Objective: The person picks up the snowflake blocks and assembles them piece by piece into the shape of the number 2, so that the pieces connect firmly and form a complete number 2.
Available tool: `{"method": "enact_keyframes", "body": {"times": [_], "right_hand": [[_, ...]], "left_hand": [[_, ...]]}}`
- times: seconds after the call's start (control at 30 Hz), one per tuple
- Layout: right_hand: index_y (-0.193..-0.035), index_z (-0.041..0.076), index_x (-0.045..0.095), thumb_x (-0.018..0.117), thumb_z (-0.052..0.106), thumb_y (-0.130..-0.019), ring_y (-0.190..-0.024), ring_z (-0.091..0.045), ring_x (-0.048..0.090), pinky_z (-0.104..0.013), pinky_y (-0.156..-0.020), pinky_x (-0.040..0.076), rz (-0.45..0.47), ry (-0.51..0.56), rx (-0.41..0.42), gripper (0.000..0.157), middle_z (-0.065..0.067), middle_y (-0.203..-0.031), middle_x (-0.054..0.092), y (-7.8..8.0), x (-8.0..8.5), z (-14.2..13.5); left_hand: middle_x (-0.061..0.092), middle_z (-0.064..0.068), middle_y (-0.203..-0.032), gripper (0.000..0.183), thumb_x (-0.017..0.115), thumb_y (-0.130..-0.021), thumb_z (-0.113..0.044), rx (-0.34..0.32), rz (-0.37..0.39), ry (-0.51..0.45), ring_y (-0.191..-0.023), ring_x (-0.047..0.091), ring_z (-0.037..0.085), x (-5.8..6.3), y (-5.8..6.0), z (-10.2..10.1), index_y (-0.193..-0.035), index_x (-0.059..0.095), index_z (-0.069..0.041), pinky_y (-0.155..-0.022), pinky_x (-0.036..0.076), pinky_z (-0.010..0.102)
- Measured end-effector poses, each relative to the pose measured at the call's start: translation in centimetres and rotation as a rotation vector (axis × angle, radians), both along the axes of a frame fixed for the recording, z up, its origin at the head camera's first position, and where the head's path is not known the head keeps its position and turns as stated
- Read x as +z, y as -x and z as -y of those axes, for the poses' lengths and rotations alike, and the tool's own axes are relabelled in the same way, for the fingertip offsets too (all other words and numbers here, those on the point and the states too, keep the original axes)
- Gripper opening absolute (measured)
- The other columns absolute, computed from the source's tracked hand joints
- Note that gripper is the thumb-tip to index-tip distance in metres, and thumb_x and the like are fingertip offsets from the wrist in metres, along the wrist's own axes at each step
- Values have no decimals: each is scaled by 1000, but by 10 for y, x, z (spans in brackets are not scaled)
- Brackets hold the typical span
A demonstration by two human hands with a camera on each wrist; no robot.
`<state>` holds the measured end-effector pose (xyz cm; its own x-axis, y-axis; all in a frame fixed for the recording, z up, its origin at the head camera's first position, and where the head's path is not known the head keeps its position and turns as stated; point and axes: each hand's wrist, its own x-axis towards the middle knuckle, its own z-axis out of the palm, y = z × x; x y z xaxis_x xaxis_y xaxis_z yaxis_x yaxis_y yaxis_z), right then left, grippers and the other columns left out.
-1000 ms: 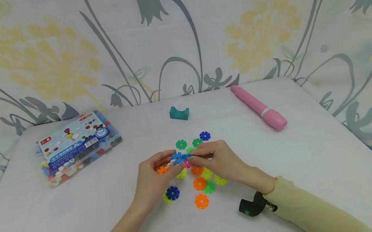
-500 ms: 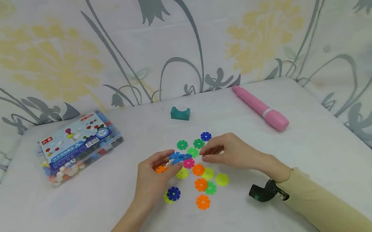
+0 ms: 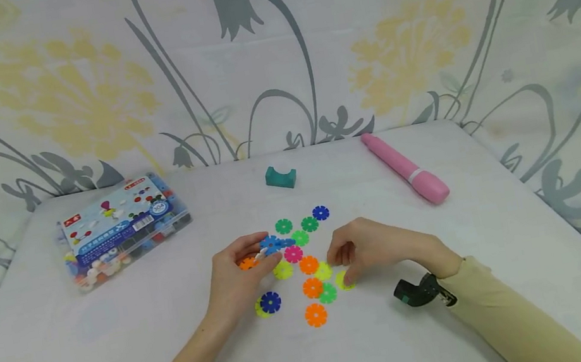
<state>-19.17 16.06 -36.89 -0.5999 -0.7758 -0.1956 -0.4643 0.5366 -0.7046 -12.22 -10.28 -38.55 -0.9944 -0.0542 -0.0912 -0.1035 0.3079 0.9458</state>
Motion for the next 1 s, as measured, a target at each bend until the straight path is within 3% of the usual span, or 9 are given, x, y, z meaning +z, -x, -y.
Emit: {"method": "enact_keyframes", "body": {"times": [0.2,0.47,0.67,1.0], "right_hand": [[-95,12,72,87,14,-77,-81,-14,57,-24,-75,52,-27,-44,56,23,2,-87,63,-2,-1,2],[-88,13,67,86,11,-78,-76,-12,53,-23,-69,48,-29,-75,48,22,2,-80,57,-7,2,6],[-85,16,62,84,13,-81,-70,-9,53,-22,-66,48,-28,-59,56,22,7,-74,55,-9,5,11],[-97,7,65,77,13,-88,-67,-13,67,-26,-69,58,-29,208,-133,17,0,-80,68,-8,15,26]], "left_hand": [[67,2,-122,39,76,-89,-24,2,-6,5,-116,57,20,1,-1,1,-126,68,-18,-97,52,36],[67,3,-122,40,76,-89,-25,-3,0,2,-116,58,20,1,-1,3,-127,67,-17,-94,51,32],[67,3,-122,40,76,-89,-25,-6,-4,-2,-117,57,20,1,-2,2,-128,67,-17,-96,51,36],[67,2,-123,40,76,-90,-26,-23,-13,-15,-118,56,20,0,-1,-1,-128,67,-17,-99,51,39]]}}
